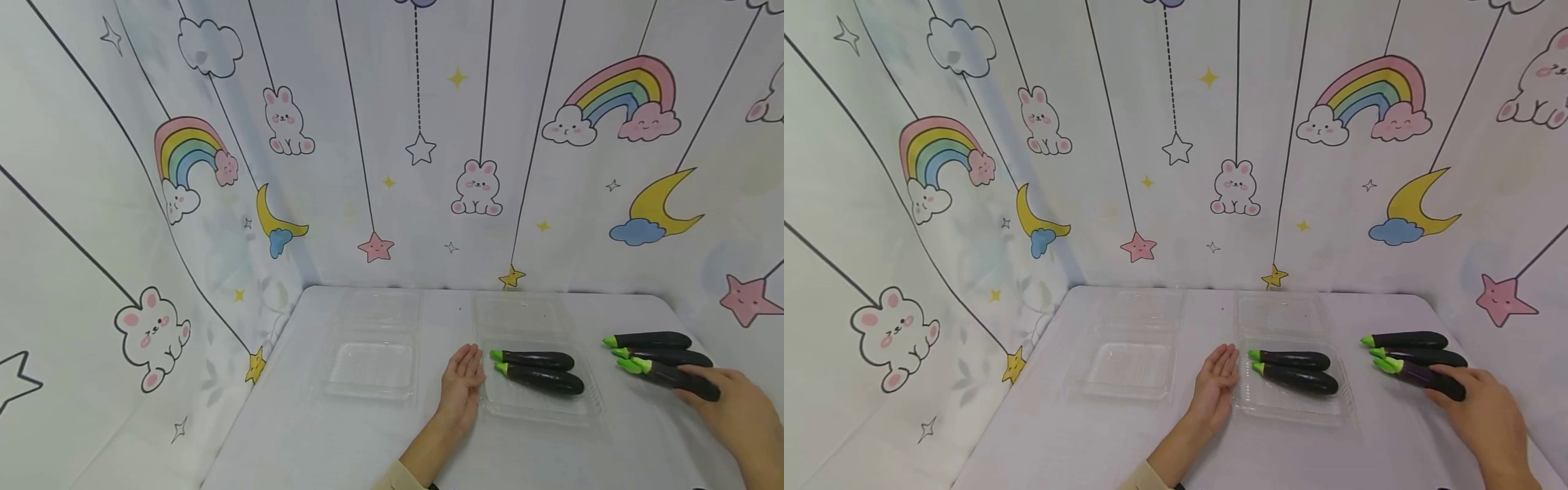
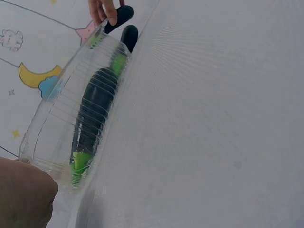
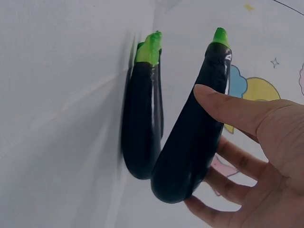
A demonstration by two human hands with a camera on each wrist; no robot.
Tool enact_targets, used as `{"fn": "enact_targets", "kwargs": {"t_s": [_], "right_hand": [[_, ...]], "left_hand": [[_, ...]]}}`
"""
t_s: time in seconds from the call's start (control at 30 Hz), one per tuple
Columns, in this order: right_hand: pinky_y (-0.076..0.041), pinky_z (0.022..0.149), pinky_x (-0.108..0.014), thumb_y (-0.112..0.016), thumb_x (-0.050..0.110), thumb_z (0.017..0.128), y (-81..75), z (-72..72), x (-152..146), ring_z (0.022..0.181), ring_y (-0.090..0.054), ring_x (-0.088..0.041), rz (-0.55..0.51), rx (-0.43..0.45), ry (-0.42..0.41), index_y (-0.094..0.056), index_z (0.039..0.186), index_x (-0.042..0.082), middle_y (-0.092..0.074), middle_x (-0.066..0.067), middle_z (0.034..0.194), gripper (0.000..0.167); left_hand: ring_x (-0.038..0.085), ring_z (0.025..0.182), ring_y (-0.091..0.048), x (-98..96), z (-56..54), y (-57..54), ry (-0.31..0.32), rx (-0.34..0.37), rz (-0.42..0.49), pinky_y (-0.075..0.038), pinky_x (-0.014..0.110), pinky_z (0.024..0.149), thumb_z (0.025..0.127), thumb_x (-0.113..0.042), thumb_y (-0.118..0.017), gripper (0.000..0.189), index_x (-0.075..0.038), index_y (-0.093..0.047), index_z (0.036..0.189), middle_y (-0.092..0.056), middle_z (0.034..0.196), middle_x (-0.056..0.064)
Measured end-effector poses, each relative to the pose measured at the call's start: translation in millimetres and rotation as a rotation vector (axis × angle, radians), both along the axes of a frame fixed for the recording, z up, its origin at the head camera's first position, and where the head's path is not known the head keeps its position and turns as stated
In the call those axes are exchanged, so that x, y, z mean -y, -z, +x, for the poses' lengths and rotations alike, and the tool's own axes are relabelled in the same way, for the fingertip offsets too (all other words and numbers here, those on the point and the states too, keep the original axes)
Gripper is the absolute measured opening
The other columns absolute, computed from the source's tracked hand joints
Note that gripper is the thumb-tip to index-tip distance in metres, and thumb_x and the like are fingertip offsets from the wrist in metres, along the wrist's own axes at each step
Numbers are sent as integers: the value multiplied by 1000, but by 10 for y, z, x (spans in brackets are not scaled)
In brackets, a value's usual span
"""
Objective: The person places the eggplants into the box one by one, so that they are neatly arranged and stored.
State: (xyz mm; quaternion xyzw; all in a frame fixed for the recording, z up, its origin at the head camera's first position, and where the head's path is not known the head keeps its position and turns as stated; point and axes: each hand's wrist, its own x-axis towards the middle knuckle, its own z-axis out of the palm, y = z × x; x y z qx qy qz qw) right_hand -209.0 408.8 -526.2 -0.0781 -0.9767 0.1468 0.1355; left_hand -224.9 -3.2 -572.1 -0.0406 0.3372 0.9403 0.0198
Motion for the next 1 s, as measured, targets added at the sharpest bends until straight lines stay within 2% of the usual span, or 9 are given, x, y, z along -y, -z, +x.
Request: {"fn": "enact_targets", "kwargs": {"t_s": [0.13,0.4,0.53,0.7,1.0], "right_hand": [[-41,89,-78,-89,15,77,-38,-5,43,106,-46,-63,8,-20,-22,-64,121,-6,-46,-43,116,55],[-41,89,-78,-89,17,78,-99,0,162,105,-47,-63,9,-44,-59,-64,122,-6,-49,-43,114,55],[-38,93,-79,-89,20,80,-153,-2,245,111,-46,-63,-3,-74,-98,-64,124,-6,-49,-43,120,56],[-35,95,-81,-87,24,84,-192,-23,349,116,-43,-65,-9,-48,-120,-63,128,-5,-46,-42,126,58],[-36,94,-82,-86,18,83,-250,-20,495,117,-43,-66,-7,-63,-142,-63,130,-4,-48,-41,128,56]], "left_hand": [[37,154,-32,0,1,2,-5,5,2,-31,39,125,85,27,-47,71,9,-35,153,-36,162,27],[37,154,-30,2,-8,8,3,-2,3,-29,40,126,86,27,-45,72,10,-31,154,-33,163,28],[37,154,-31,2,-9,13,-1,3,4,-29,40,125,84,27,-46,72,9,-33,153,-34,163,28],[37,154,-32,0,-6,15,-6,8,2,-31,40,125,84,28,-47,72,8,-36,152,-37,162,27],[37,154,-32,11,0,5,0,8,6,-29,41,125,84,27,-47,72,8,-35,153,-38,161,26]]}}
